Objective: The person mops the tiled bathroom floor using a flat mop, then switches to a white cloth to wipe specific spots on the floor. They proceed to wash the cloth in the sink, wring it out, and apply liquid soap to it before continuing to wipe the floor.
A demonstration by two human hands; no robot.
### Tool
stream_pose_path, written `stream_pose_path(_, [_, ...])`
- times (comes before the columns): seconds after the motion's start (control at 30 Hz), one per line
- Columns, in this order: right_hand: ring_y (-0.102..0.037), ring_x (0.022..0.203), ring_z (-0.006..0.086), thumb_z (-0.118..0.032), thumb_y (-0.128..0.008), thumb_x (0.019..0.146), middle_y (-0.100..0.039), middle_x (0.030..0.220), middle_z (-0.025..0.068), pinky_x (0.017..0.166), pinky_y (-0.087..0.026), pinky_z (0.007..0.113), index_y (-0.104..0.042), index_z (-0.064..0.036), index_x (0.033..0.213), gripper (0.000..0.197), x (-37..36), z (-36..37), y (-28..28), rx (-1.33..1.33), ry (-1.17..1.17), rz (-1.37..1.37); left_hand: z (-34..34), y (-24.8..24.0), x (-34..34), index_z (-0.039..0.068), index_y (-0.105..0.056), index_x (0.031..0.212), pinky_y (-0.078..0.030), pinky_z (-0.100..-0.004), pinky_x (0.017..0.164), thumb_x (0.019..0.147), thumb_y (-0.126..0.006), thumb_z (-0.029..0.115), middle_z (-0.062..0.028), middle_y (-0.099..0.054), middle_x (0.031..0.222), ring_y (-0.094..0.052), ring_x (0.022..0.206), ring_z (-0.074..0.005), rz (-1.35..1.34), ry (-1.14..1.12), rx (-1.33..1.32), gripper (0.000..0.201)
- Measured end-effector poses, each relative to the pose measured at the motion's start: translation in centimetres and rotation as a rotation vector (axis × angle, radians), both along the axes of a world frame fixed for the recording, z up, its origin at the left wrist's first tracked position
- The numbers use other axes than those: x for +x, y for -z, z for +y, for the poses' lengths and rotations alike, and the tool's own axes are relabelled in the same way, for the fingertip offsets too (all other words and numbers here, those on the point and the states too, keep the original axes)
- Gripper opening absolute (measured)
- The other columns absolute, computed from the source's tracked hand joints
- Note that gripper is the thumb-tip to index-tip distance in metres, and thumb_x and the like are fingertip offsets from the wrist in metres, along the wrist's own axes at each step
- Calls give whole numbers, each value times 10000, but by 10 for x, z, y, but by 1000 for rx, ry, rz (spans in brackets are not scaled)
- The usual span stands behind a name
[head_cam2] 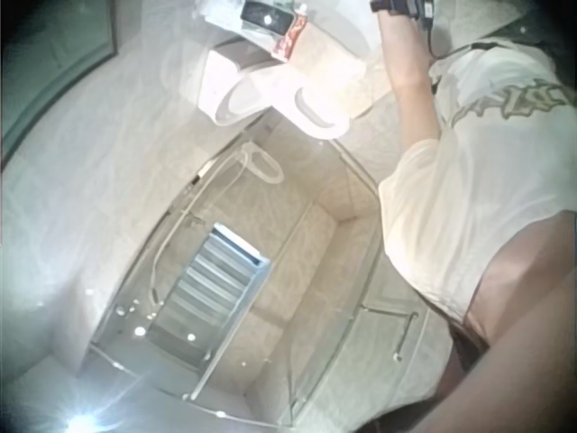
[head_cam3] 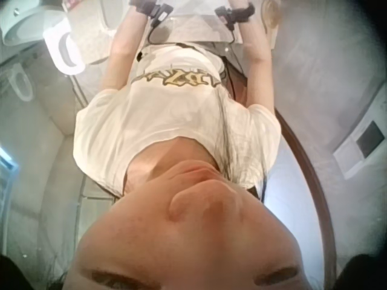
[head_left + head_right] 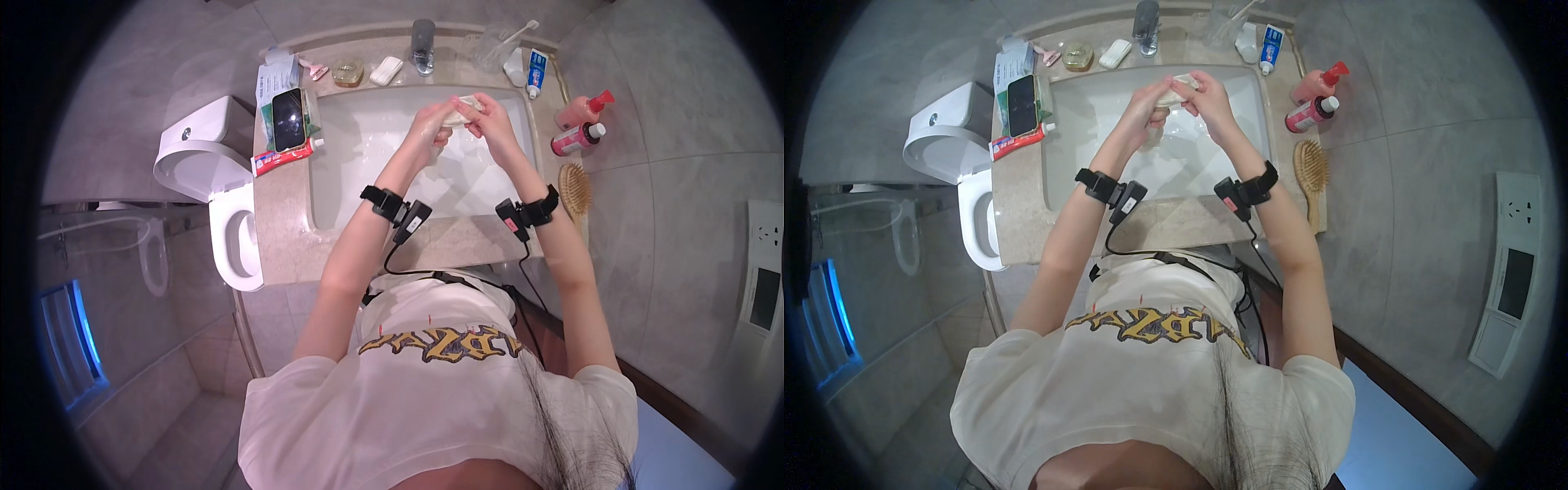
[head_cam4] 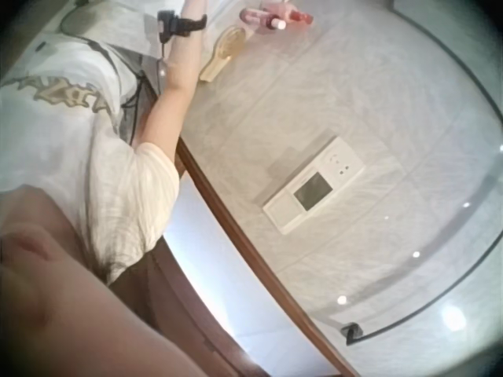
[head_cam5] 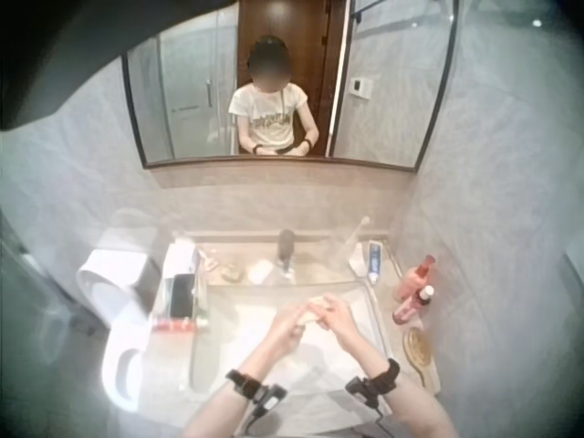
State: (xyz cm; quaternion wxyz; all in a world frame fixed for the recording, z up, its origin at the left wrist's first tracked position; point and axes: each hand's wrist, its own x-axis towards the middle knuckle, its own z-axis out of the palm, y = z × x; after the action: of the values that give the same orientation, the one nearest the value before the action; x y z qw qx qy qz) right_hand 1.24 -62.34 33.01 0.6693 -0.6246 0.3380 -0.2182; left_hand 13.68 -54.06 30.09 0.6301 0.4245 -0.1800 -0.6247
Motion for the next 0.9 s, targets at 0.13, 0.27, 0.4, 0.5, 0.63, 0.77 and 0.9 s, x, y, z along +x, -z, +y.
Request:
stream_pose_path(0.13, [-500, 623, 62, -141, -648, 790, -608, 774, 8, 553, -355, 192, -550, -6, 1005, 272, -4, 6, 3, 8, 58, -148, 10, -10, 1, 77, -551, 956, -251, -162, 430, 868, -548, 374, 36, -534, 706, -365, 485, -14, -178, 60, -68, 310])
stream_pose_path(0.27, [-503, 643, 60, -128, -654, 784, -616, 780, 6, 578, -362, 196, -575, -16, 987, 245, -11, 2, 13, 21, 142, -111, 12, -10, 6, 76, -555, 1000, -312, -150, 461, 869, -556, 358, 25, -583, 784, -493, 562, -27, -267, 98, -152, 311])
stream_pose_path(0.4, [-511, 657, 66, -149, -664, 786, -616, 768, 3, 586, -372, 206, -606, -20, 920, 196, -9, 4, 13, 49, 189, -41, 11, -12, 4, 74, -574, 974, -368, -162, 509, 866, -568, 326, 14, -605, 829, -552, 645, -55, -166, -29, -42, 275])
stream_pose_path(0.5, [-530, 679, 76, -160, -669, 785, -613, 756, 4, 615, -396, 201, -615, -25, 883, 175, -4, 9, 12, 65, 245, -118, 7, -1, -1, 72, -585, 955, -387, -182, 553, 859, -584, 300, 27, -599, 798, -540, 647, -50, -165, -172, -91, 247])
stream_pose_path(0.63, [-555, 666, 87, -144, -654, 794, -610, 723, 26, 611, -428, 203, -586, -20, 851, 153, -7, 8, 15, -59, 297, -72, 5, -2, -3, 71, -587, 936, -391, -192, 605, 846, -608, 260, 41, -589, 757, -522, 649, -33, -171, -303, -192, 211])
stream_pose_path(0.77, [-533, 609, 81, -145, -629, 815, -599, 677, 37, 562, -421, 212, -545, -19, 836, 153, -13, 10, 6, -142, 376, -23, 9, -16, -5, 70, -568, 941, -385, -191, 607, 849, -606, 239, 39, -587, 744, -512, 642, -26, -205, -368, -263, 196])
stream_pose_path(0.9, [-475, 562, 70, -156, -609, 833, -573, 638, 26, 520, -380, 219, -526, -27, 853, 154, -13, 7, -1, -353, 426, -34, 7, -8, 0, 33, -520, 985, -406, -208, 600, 862, -585, 195, -10, -609, 776, -541, 678, -54, -268, -461, -246, 213])
